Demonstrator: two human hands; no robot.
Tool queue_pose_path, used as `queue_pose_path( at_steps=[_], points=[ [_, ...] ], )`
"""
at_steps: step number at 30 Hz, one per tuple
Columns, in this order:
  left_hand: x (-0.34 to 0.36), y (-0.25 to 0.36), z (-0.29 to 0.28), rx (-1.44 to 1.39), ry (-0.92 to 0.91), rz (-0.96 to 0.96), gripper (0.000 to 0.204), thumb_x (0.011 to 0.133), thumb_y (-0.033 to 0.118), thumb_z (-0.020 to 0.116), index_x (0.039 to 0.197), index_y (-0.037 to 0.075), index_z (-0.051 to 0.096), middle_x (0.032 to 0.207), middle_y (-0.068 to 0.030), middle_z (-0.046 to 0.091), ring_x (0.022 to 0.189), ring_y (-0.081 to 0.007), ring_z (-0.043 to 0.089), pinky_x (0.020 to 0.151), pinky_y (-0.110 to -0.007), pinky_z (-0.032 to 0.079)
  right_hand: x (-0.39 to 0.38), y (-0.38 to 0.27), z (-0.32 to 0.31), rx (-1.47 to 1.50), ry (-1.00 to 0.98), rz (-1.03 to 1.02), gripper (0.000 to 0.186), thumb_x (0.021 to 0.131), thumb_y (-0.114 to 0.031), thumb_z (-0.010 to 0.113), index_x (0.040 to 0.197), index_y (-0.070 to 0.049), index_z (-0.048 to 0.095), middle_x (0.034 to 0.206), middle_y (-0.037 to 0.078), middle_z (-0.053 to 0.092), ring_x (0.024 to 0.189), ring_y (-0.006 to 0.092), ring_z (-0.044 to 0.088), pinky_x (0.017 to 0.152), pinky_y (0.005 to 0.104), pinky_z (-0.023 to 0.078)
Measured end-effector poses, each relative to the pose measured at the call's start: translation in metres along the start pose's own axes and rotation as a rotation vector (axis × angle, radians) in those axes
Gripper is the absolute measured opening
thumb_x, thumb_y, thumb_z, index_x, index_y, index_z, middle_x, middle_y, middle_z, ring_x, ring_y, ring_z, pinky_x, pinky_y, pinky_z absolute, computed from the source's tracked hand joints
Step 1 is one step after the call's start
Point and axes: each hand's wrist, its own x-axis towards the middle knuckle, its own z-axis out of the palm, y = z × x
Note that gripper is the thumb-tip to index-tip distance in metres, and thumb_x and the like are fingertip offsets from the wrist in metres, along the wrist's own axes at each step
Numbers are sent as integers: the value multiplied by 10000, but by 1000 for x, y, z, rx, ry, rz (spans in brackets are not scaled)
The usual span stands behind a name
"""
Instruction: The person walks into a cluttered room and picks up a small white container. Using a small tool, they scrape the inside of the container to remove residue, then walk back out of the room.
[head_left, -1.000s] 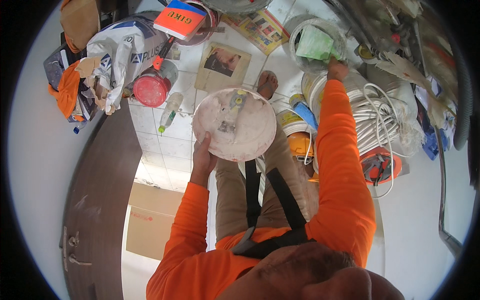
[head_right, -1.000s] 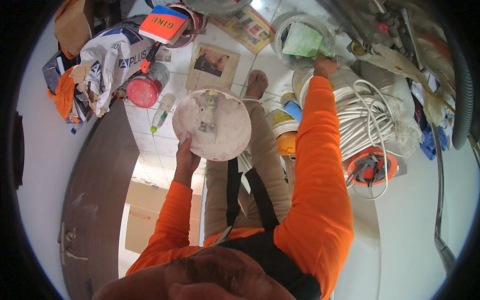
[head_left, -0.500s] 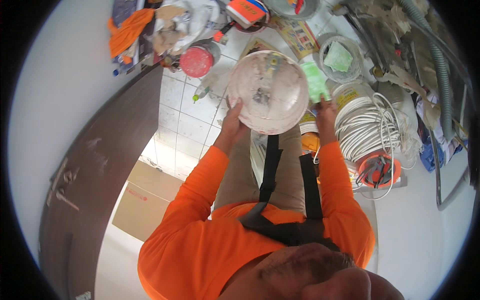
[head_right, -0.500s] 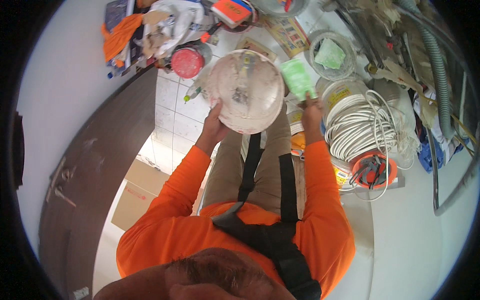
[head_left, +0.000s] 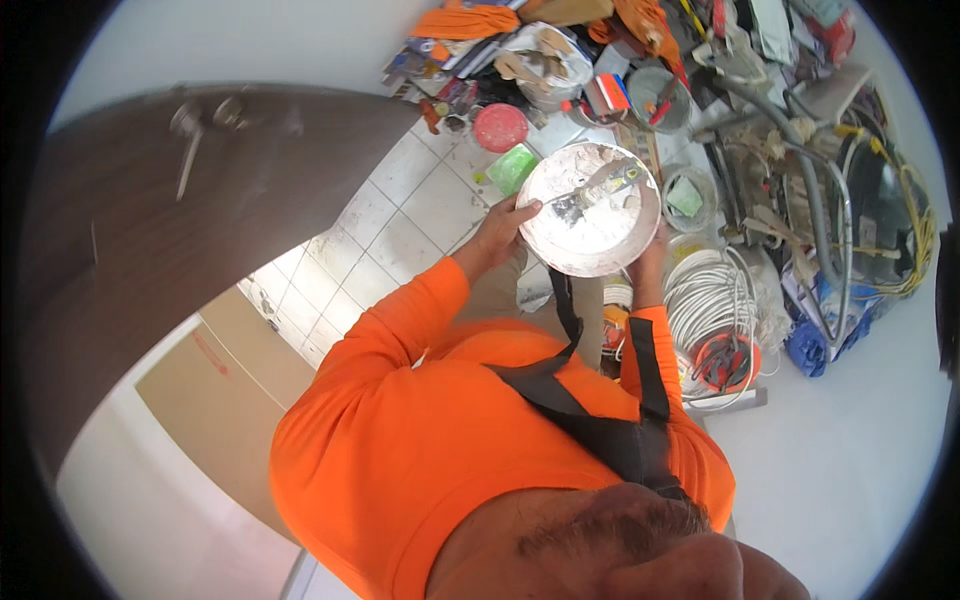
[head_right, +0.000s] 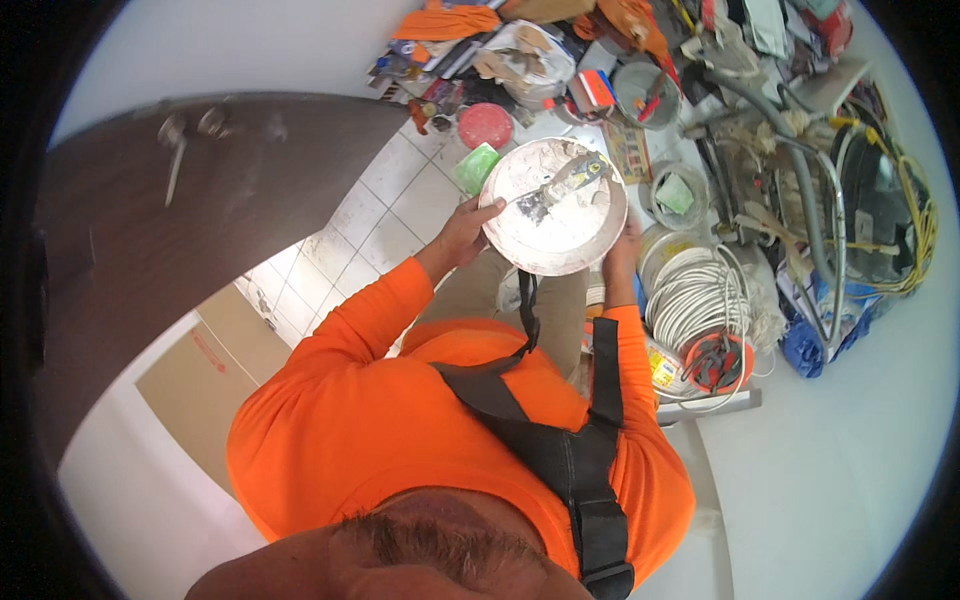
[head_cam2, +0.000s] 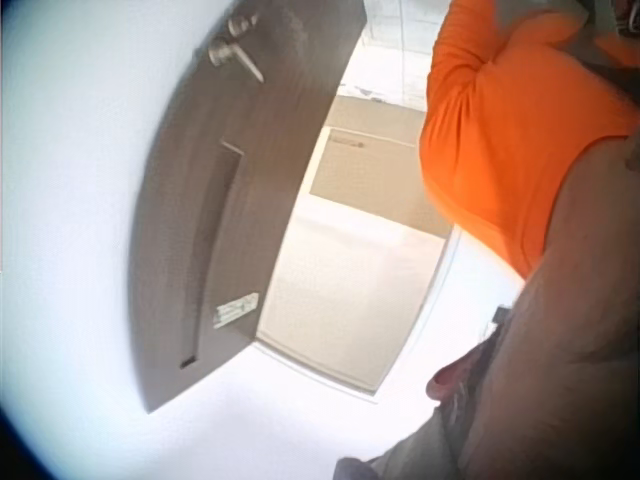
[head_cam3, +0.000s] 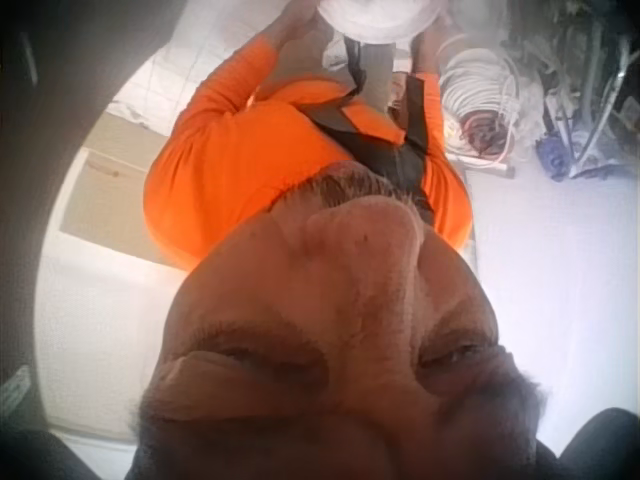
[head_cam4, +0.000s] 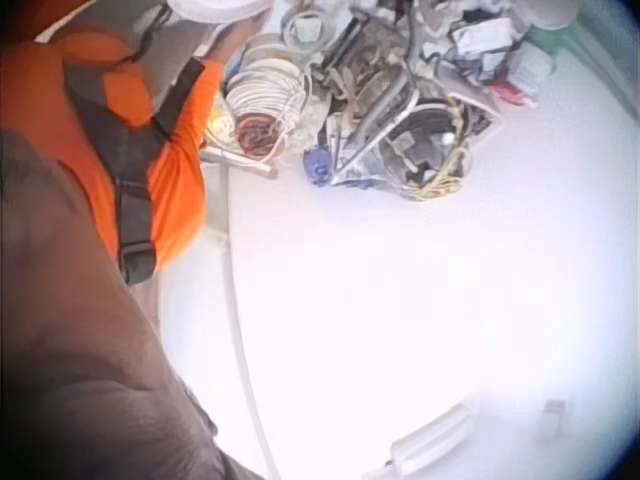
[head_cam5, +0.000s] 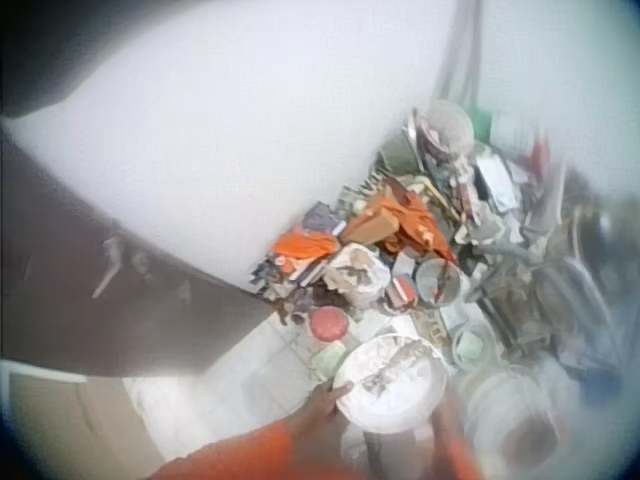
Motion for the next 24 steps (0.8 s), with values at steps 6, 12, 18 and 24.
queue_pose_path(
  at_steps=[6, 12, 18, 24],
  points=[
    [-57, 18, -60, -57, 57, 336, 490, 973, 128, 653, 1408, -45, 508, 1290, -121, 632, 1136, -192, 621, 984, -322, 496, -49, -166, 163, -1035, -393, -1082, 449, 884, -134, 716, 1312, -44, 611, 1258, 129, 662, 1198, 345, 589, 1036, 457, 437],
    [-116, 16, -87, -188, 209, 479, 491, 978, 169, 662, 1397, -44, 519, 1235, -110, 654, 1064, -176, 646, 921, -308, 520, -76, -123, 261, -1571, -875, -1270, 475, 799, -124, 724, 1271, -142, 662, 1344, 75, 602, 1389, 348, 415, 1173, 574, 259],
    [-178, -32, -109, -300, 408, 529, 487, 999, 228, 639, 1401, -9, 500, 1277, -116, 633, 1127, -209, 634, 950, -338, 519, -117, -87, 290, -1498, -1208, -1326, 285, 871, -136, 573, 1119, -109, 710, 1151, 135, 622, 1251, 336, 507, 1137, 534, 320],
    [-212, -91, -135, -600, 541, 642, 551, 1054, 324, 513, 1502, 40, 367, 1442, -121, 538, 1277, -288, 555, 1088, -453, 446, -165, -86, 283, -1481, -1444, -932, 341, 866, -208, 666, 1183, -81, 665, 1044, 108, 666, 1051, 308, 639, 897, 435, 497]
  ],
)
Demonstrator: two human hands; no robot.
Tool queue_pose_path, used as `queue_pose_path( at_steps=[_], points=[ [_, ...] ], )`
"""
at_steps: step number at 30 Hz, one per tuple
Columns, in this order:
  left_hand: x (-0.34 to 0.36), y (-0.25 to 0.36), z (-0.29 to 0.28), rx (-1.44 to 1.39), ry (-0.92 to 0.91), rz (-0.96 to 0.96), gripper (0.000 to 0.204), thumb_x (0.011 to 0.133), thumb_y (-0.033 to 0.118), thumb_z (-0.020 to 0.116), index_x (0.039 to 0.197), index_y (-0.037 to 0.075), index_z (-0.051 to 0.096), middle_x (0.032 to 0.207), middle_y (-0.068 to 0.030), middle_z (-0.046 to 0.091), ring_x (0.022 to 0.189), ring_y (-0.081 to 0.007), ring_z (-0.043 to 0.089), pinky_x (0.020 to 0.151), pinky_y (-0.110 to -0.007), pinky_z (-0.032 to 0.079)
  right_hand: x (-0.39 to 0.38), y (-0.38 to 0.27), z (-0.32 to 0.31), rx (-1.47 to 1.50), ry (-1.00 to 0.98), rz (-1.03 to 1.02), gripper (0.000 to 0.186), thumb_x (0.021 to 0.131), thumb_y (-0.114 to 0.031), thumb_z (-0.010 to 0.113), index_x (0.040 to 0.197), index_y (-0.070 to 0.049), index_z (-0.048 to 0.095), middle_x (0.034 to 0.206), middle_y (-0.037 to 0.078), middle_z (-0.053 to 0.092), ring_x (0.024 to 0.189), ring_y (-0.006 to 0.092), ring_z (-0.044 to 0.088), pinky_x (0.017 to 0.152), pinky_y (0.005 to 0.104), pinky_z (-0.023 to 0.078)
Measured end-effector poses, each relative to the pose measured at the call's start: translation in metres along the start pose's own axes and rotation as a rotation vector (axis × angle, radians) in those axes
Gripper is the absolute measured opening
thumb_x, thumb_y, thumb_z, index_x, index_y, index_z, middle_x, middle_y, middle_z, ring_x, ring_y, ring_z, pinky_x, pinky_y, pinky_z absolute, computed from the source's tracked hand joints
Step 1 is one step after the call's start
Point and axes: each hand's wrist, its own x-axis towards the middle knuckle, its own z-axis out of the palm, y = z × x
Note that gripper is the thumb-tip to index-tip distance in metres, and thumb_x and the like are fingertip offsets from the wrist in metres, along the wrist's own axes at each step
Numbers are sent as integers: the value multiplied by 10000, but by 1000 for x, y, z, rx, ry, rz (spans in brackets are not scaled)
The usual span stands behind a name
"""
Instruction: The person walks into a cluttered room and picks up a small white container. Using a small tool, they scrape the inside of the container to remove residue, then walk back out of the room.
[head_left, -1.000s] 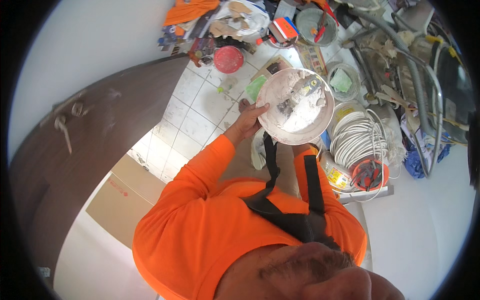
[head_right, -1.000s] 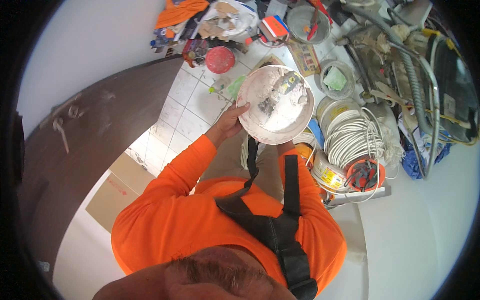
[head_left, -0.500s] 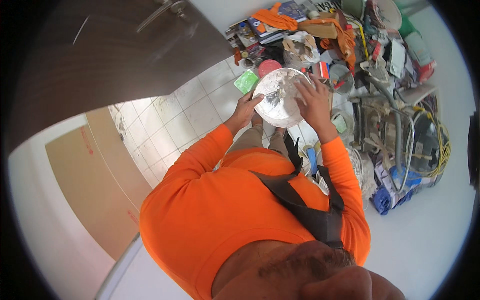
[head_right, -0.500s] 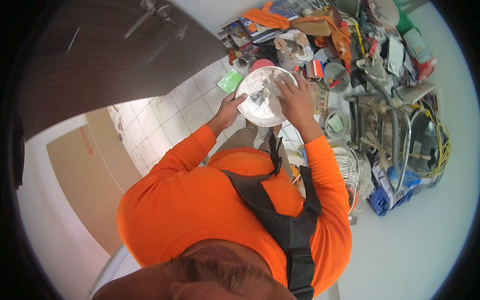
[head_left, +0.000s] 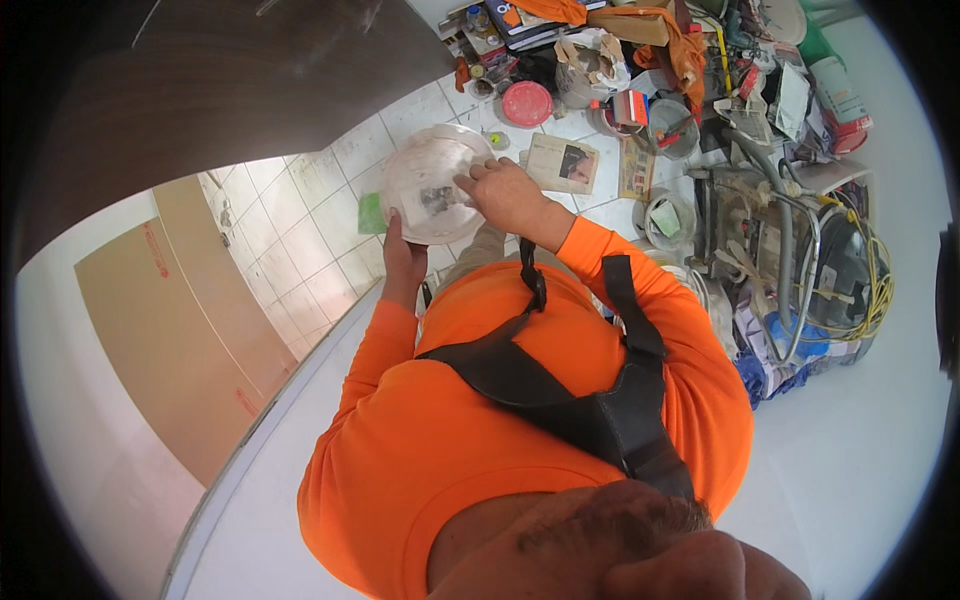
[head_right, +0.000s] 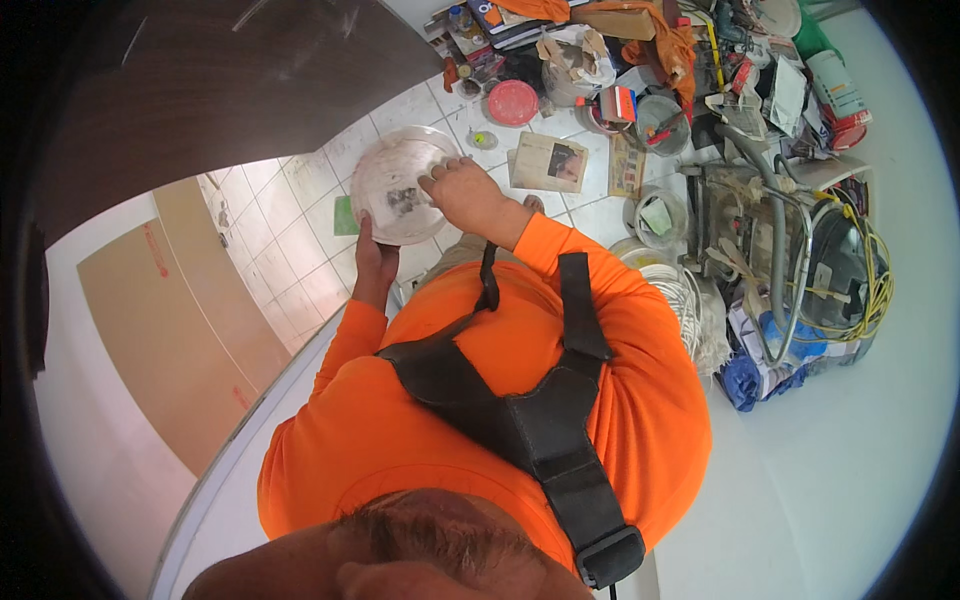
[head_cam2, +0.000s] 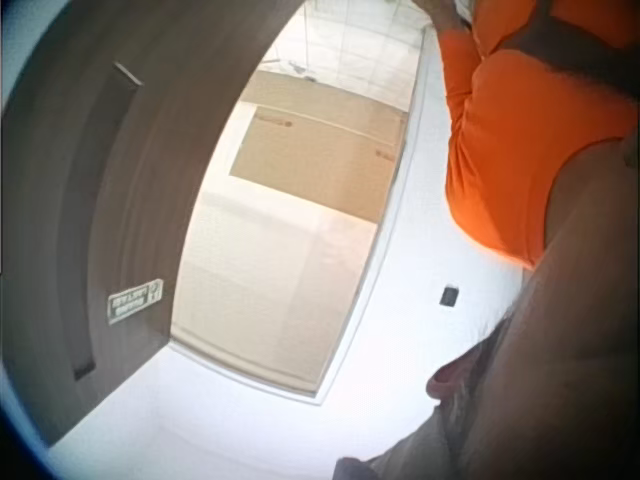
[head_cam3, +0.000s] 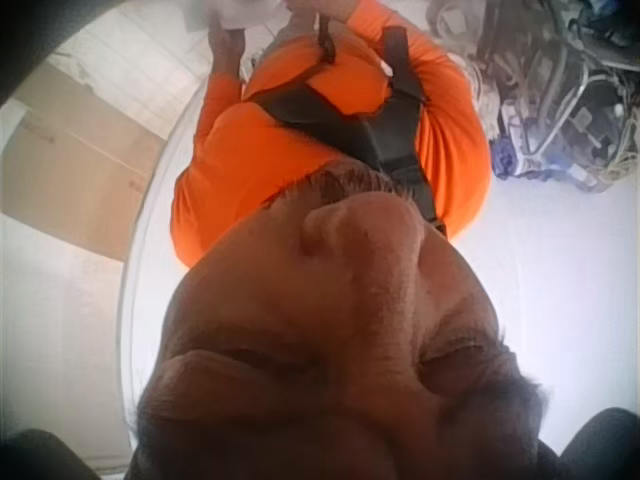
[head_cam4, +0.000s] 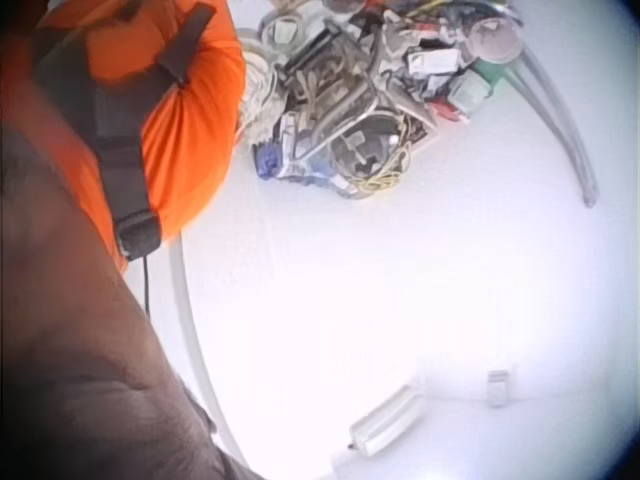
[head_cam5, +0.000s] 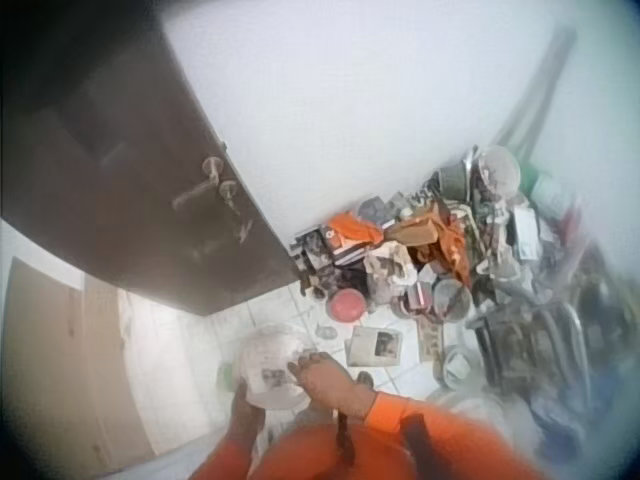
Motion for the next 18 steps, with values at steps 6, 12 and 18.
queue_pose_path(
  at_steps=[6, 12, 18],
  points=[
    [-11, 19, -52, -162, 102, 213, 541, 1025, 262, 556, 1479, 19, 389, 1389, -144, 564, 1251, -297, 572, 1067, -441, 470, 18, -38, 3, 258, -73, 90, 472, 835, -155, 688, 1275, -50, 556, 1066, 185, 685, 932, 430, 665, 793, 502, 543],
    [2, 58, -99, -273, 175, 274, 511, 983, 244, 634, 1395, -25, 493, 1274, -137, 631, 1141, -250, 629, 979, -380, 514, 97, -78, 1, 135, 44, -252, 460, 869, -124, 663, 1322, -107, 582, 1132, 140, 690, 1004, 373, 664, 838, 457, 544],
    [2, 135, -142, -187, 191, 361, 474, 933, 197, 723, 1307, -62, 591, 1177, -135, 674, 1026, -194, 657, 891, -324, 531, 207, -162, 21, -110, -87, -531, 396, 862, -154, 664, 1254, -101, 647, 1015, 101, 670, 911, 310, 685, 788, 418, 556]
  ],
)
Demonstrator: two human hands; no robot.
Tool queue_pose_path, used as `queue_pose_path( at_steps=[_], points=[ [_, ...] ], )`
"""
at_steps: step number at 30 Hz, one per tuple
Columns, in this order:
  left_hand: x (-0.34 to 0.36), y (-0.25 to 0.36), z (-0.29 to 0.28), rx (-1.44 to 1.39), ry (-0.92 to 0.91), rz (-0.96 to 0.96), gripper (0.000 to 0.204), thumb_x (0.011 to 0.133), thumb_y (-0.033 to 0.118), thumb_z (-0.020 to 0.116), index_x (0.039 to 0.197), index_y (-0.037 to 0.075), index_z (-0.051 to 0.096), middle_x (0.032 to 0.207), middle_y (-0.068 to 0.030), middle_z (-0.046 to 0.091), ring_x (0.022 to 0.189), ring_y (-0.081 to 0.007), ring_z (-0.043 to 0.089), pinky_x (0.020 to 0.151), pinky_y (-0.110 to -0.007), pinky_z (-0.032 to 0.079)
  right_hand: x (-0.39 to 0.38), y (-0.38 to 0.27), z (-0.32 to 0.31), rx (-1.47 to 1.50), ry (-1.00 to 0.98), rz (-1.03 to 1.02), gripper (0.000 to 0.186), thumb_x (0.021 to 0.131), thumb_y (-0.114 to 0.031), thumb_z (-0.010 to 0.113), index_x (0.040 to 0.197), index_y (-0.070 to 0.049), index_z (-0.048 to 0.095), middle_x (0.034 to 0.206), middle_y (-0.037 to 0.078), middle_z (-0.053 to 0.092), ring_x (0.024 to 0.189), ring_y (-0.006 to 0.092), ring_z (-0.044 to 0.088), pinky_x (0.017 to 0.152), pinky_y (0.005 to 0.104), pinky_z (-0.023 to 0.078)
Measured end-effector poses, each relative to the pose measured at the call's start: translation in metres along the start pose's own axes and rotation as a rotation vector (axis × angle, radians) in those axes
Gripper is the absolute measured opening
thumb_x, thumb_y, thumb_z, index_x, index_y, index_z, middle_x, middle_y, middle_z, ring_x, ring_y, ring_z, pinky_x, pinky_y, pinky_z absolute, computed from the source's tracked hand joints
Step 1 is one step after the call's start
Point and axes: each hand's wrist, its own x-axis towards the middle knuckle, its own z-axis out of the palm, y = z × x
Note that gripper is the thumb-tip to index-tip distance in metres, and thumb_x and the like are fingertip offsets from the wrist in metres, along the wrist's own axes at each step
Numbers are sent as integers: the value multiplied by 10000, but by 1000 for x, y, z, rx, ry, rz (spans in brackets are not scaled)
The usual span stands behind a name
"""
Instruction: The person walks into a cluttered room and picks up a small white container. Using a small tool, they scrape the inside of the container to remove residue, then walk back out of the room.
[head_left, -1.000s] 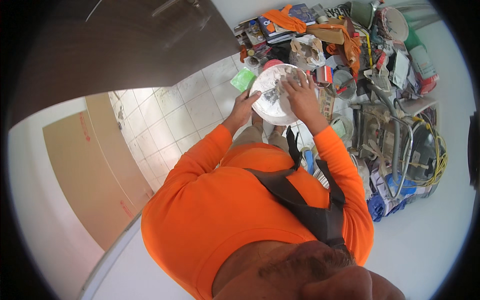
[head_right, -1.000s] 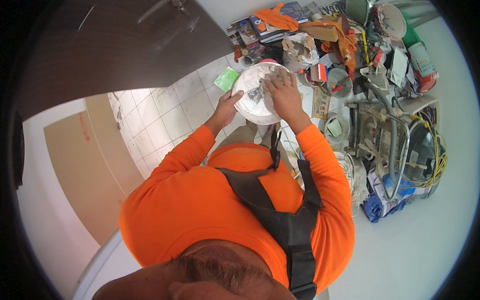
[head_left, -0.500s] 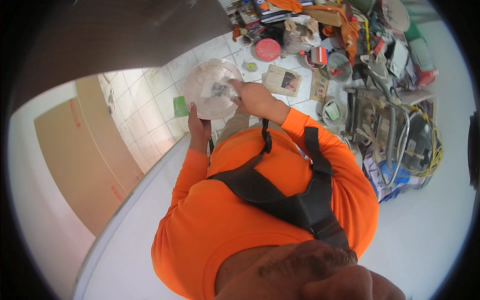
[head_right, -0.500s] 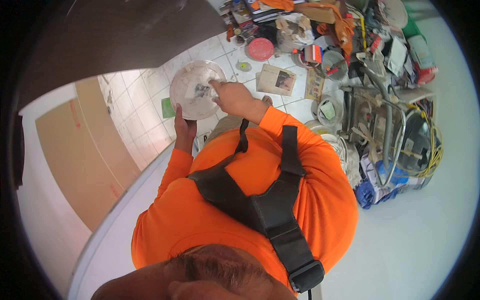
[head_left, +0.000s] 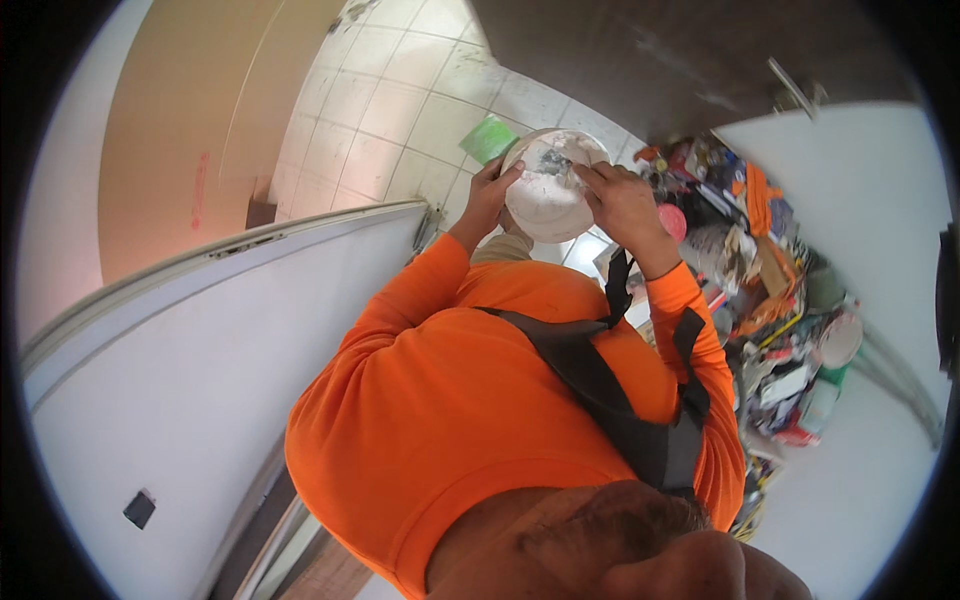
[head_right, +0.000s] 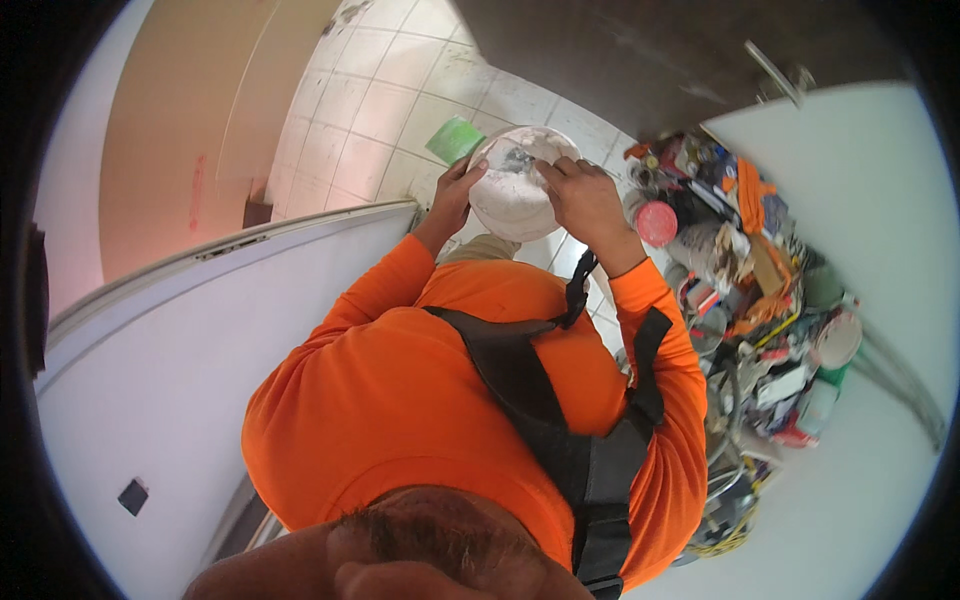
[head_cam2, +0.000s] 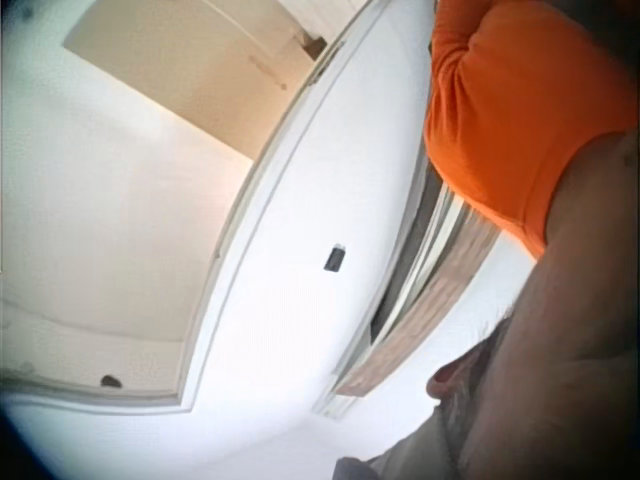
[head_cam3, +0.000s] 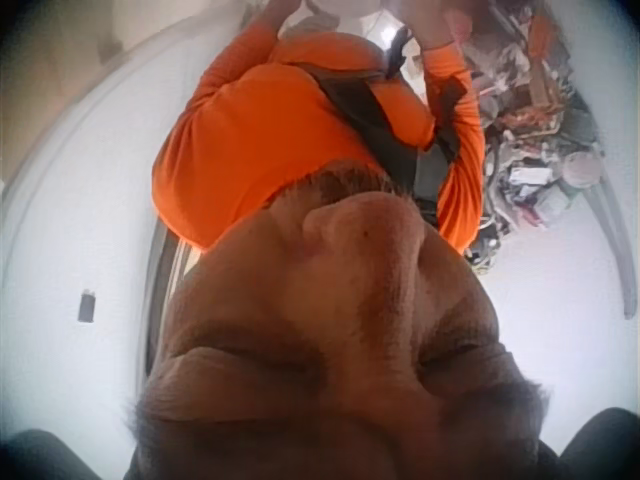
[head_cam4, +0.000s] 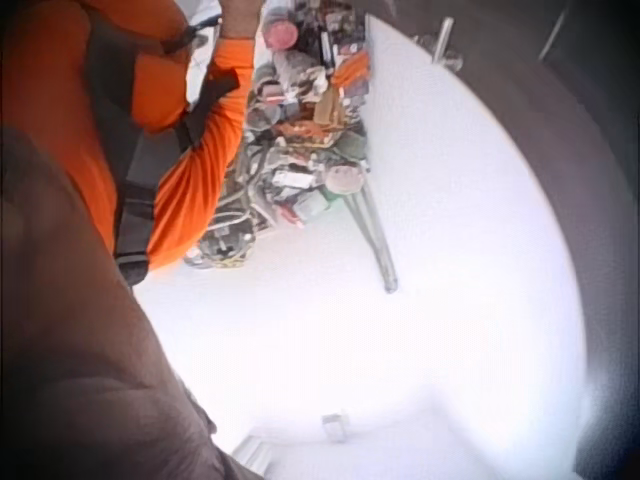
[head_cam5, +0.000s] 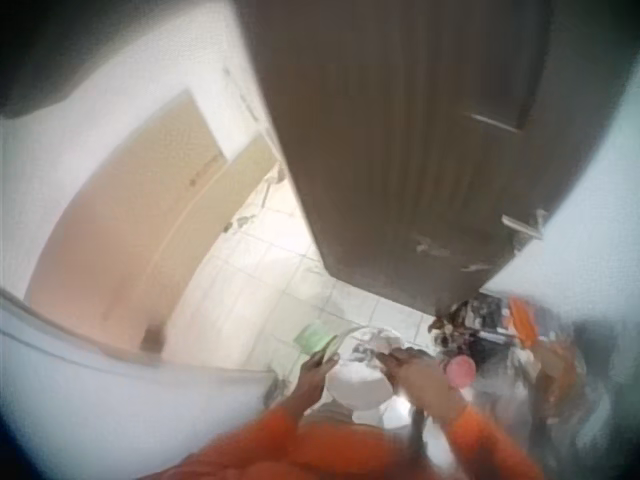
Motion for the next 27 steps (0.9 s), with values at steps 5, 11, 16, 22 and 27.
queue_pose_path(
  at_steps=[5, 11, 16, 22, 27],
  points=[
    [37, 60, -61, 18, 121, 100, 482, 924, 243, 741, 1269, -75, 630, 1112, -117, 691, 967, -160, 643, 854, -298, 513, 109, -10, 19, -166, -95, 10, 358, 886, -174, 642, 1236, -105, 673, 971, 116, 674, 862, 326, 690, 767, 426, 558],
    [65, 83, -113, 34, 317, 91, 464, 938, 257, 716, 1250, -80, 646, 1074, -126, 708, 917, -167, 658, 793, -300, 525, 190, -29, 33, -79, -350, 12, 331, 939, -277, 605, 1201, -99, 703, 940, 181, 701, 894, 372, 686, 801, 471, 542],
    [76, 120, -130, -148, 427, 108, 454, 943, 265, 705, 1231, -82, 659, 1071, -129, 708, 907, -182, 665, 773, -302, 527, 260, -40, 26, 48, -415, -167, 346, 965, -283, 581, 1238, -91, 673, 942, 181, 697, 913, 372, 677, 802, 472, 527],
    [112, 188, -151, 107, 464, 117, 401, 913, 273, 732, 1135, -60, 706, 991, -111, 709, 857, -172, 648, 741, -301, 509, 364, -27, 14, -151, -324, -368, 331, 991, -268, 534, 1241, -75, 632, 911, 173, 693, 872, 378, 677, 763, 503, 519],
    [126, 199, -176, -15, 555, 125, 360, 900, 244, 734, 1092, -59, 714, 967, -93, 706, 824, -159, 640, 732, -299, 503, 432, -23, 10, -141, -681, -368, 286, 993, -287, 539, 1084, -101, 736, 931, 192, 708, 871, 418, 669, 767, 523, 512]
  ],
)
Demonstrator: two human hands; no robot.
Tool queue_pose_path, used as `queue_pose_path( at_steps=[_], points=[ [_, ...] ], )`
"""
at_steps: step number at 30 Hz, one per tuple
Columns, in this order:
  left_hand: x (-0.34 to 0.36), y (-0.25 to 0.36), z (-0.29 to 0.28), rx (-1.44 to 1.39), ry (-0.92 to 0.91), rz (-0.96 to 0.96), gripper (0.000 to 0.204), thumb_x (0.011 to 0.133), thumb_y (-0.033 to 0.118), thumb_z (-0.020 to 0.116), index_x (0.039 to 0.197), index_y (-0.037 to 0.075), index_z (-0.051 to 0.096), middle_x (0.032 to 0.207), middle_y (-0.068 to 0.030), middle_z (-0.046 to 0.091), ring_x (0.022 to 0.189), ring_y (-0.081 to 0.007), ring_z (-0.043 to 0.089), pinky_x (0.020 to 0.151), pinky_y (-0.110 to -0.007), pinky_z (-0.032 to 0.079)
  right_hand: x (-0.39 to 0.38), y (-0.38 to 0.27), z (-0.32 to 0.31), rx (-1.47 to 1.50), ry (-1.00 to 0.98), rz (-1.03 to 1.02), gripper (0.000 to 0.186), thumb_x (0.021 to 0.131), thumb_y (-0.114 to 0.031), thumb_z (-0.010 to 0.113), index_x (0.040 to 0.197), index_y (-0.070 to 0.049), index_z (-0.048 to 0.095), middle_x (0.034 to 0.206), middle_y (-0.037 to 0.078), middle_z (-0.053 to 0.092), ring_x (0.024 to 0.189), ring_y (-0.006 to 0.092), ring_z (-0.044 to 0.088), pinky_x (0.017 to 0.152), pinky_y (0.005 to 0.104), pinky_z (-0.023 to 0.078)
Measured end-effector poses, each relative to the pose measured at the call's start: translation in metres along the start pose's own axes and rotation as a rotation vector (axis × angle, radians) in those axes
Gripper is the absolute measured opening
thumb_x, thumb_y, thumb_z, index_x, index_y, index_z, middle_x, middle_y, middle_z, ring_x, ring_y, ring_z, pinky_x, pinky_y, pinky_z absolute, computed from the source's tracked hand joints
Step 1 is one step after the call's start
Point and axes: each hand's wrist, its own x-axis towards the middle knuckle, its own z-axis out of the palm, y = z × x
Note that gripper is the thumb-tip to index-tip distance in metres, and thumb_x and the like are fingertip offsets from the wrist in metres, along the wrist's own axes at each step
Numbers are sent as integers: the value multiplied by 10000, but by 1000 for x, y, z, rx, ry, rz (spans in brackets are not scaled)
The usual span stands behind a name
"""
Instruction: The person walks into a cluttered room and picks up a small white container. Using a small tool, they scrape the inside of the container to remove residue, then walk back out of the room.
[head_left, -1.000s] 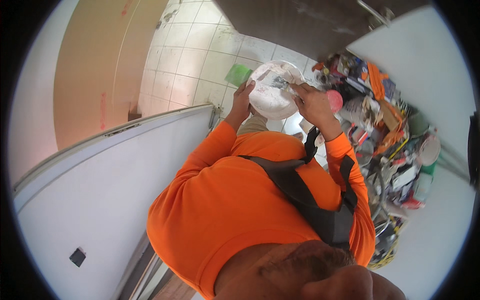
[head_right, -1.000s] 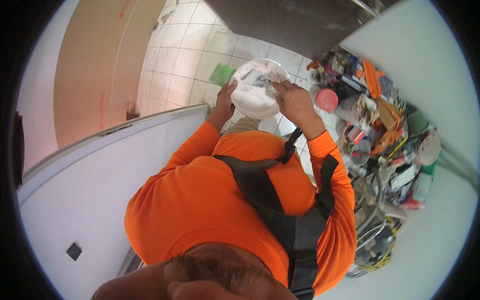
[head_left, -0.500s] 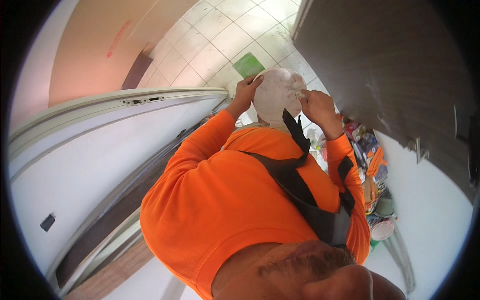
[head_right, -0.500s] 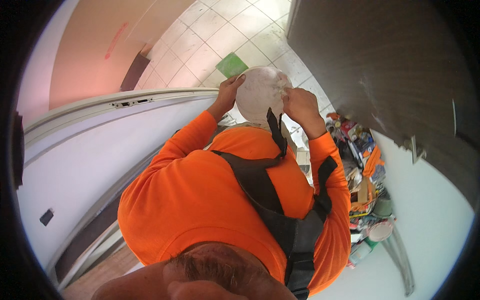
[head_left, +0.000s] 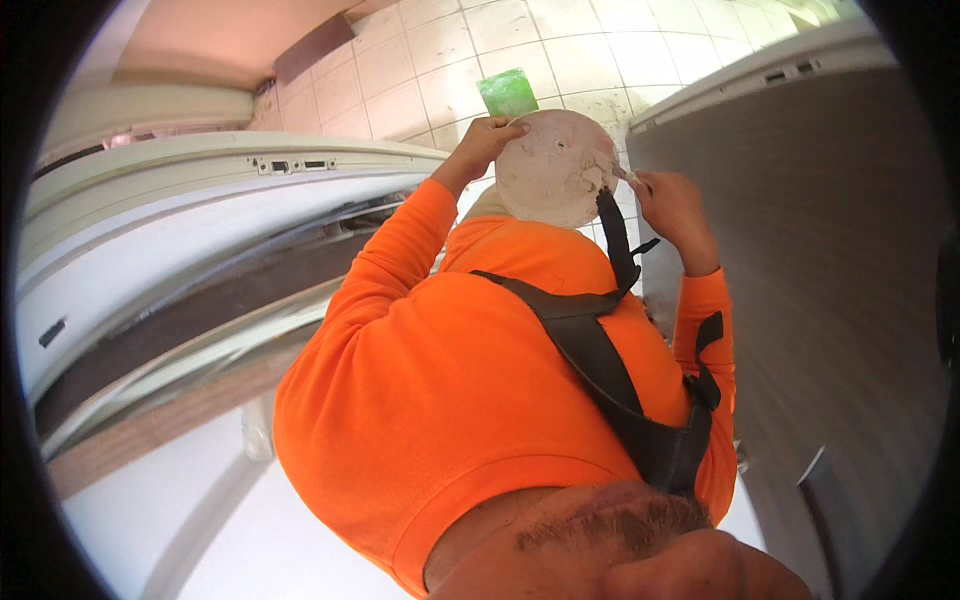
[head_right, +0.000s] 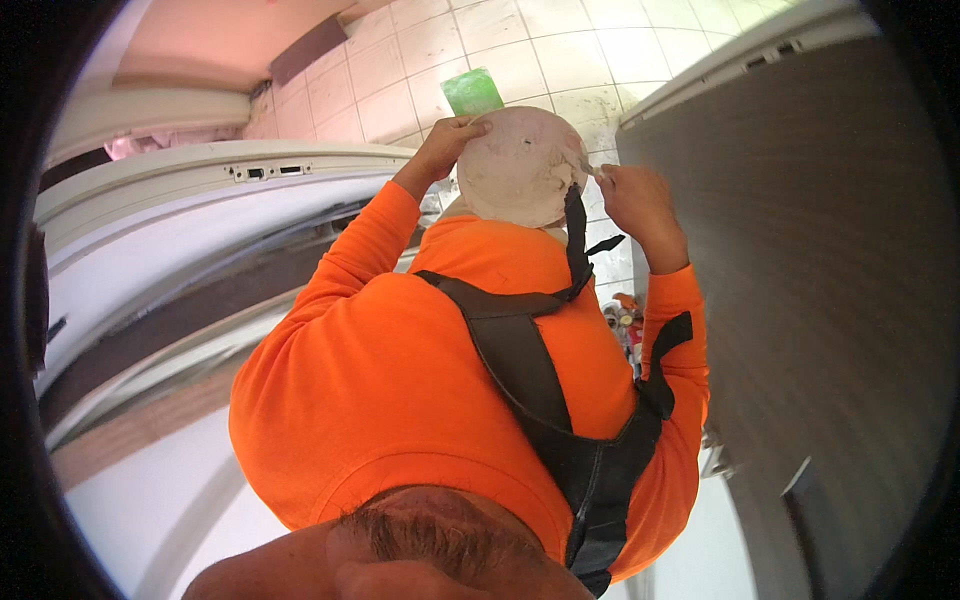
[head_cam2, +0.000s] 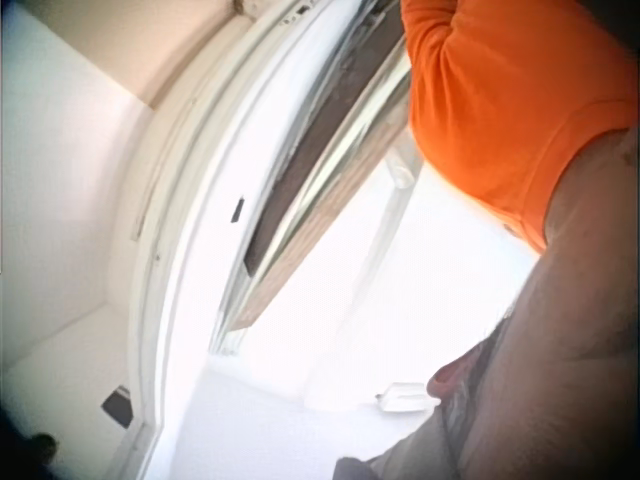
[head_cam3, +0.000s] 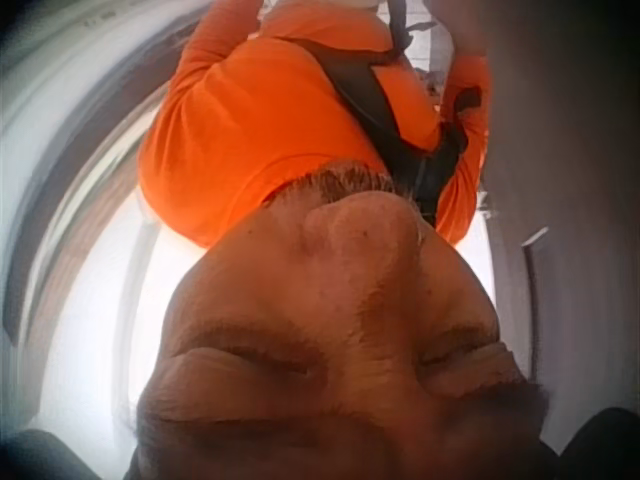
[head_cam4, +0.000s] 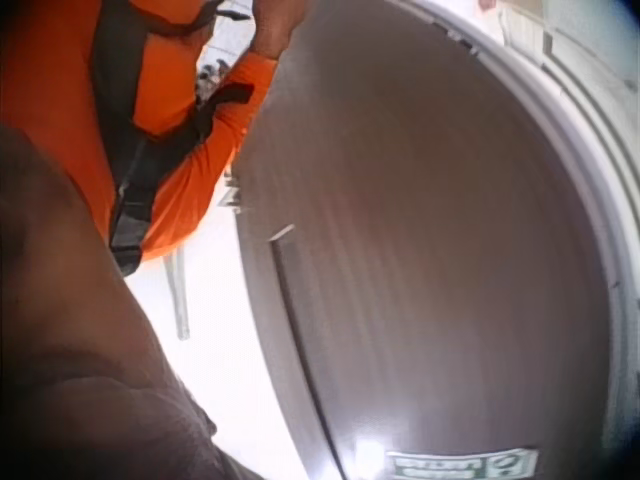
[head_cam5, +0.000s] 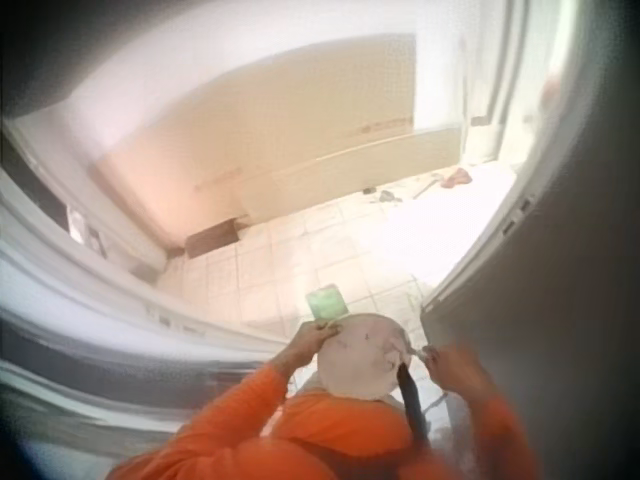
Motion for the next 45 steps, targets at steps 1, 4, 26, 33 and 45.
queue_pose_path(
  at_steps=[1, 4, 26, 33, 45],
  points=[
    [0, 2, -2, -31, 20, -12, 364, 897, 239, 736, 1103, -61, 712, 968, -93, 706, 827, -160, 640, 737, -299, 505, 11, -2, -11, 19, 56, -67, 292, 992, -300, 545, 1101, -106, 735, 929, 193, 709, 870, 416, 671, 761, 520, 514],
    [16, 13, -14, 13, 57, -56, 394, 905, 198, 725, 1181, -79, 680, 1029, -119, 716, 888, -171, 669, 798, -304, 539, 53, -7, -40, 34, 176, -220, 316, 989, -330, 562, 1149, -117, 732, 932, 197, 715, 875, 409, 676, 749, 507, 523],
    [151, 100, -191, -513, 576, -6, 411, 915, 182, 728, 1208, -97, 655, 1075, -143, 720, 914, -191, 695, 813, -319, 566, 438, -134, -124, -216, -301, -427, 343, 1007, -366, 497, 1164, -171, 732, 964, 175, 723, 905, 400, 683, 808, 493, 540],
    [179, 151, -258, -685, 728, 137, 354, 897, 192, 728, 1142, -63, 710, 1021, -99, 717, 841, -176, 667, 738, -309, 533, 575, -221, -155, -369, -105, -736, 366, 1020, -378, 473, 1209, -170, 707, 880, 167, 718, 855, 387, 693, 734, 507, 534],
    [215, 189, -312, -675, 989, 53, 392, 932, 213, 694, 1213, -60, 678, 982, -72, 714, 795, -137, 662, 698, -294, 533, 750, -309, -168, -480, -483, -1008, 315, 987, -364, 557, 1120, -121, 707, 876, 185, 714, 782, 406, 684, 708, 505, 546]
  ],
)
